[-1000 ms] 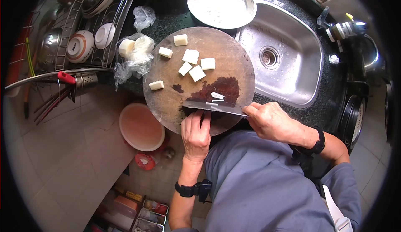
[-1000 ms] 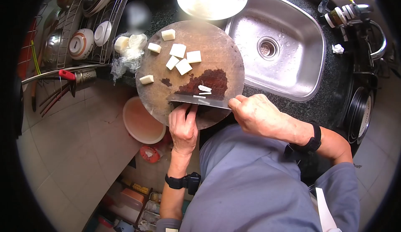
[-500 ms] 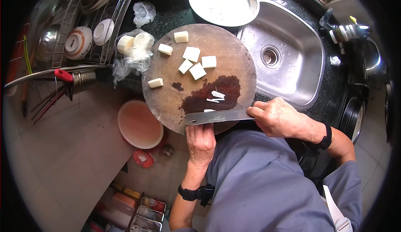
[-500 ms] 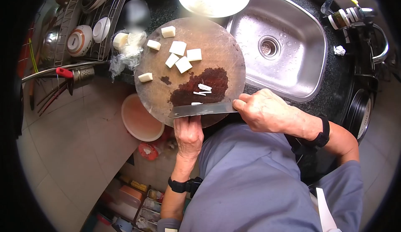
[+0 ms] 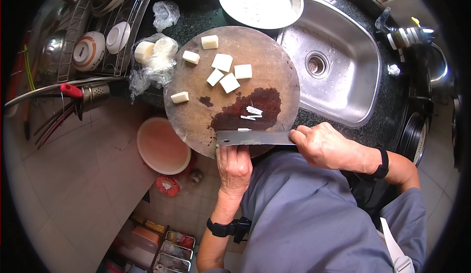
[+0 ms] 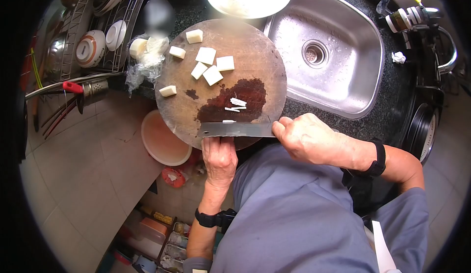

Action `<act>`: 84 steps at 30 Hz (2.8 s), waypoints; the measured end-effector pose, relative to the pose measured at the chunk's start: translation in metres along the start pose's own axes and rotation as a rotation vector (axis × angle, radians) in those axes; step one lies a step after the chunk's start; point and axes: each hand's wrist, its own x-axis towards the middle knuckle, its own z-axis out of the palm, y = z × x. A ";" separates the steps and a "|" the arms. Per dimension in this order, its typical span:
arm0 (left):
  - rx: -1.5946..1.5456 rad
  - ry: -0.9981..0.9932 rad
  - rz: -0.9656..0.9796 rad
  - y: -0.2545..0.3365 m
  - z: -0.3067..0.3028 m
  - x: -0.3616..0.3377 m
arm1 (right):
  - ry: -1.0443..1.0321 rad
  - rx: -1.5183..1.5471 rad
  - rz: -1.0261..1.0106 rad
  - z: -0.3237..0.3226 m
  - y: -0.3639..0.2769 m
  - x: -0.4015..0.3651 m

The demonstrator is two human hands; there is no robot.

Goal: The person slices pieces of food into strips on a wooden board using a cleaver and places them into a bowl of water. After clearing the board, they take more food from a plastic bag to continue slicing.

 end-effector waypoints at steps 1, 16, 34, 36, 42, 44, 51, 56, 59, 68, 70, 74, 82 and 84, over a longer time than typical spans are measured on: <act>0.000 -0.001 -0.001 0.000 0.000 0.000 | -0.027 0.004 0.003 0.001 0.000 0.001; -0.087 0.117 -0.246 -0.004 -0.028 0.004 | 0.169 0.101 0.037 0.016 -0.004 0.004; -0.905 0.187 -0.787 -0.011 -0.007 0.032 | 0.219 0.131 0.199 0.019 0.002 0.000; -1.014 0.193 -0.849 -0.005 -0.011 0.040 | 0.226 0.133 0.200 0.019 0.002 0.001; -0.919 0.180 -0.814 -0.001 0.004 0.046 | 0.309 0.162 0.144 0.019 -0.001 0.000; -0.532 0.142 -0.648 0.001 0.001 0.047 | 0.292 0.148 0.145 0.020 -0.002 -0.002; -0.135 0.184 -0.217 -0.010 -0.011 0.038 | 0.298 0.175 0.116 0.024 -0.016 -0.004; -0.046 0.145 0.028 -0.022 0.001 0.025 | 0.243 0.120 0.116 0.028 -0.022 -0.005; -0.051 0.136 0.003 -0.020 0.002 0.027 | 0.221 0.107 0.131 0.029 -0.028 -0.008; -0.019 0.132 -0.003 -0.021 0.003 0.027 | 0.203 0.062 0.154 0.029 -0.029 -0.012; -0.028 0.134 0.003 -0.022 0.004 0.027 | 0.200 0.053 0.149 0.030 -0.028 -0.013; -0.026 0.117 -0.008 -0.023 0.003 0.026 | 0.142 -0.043 0.143 0.033 -0.029 -0.014; -0.047 0.131 0.010 -0.025 0.006 0.026 | 0.041 -0.075 0.128 0.033 -0.036 -0.001; -0.049 0.152 0.029 -0.025 0.006 0.027 | 0.095 -0.013 0.120 0.035 -0.035 0.011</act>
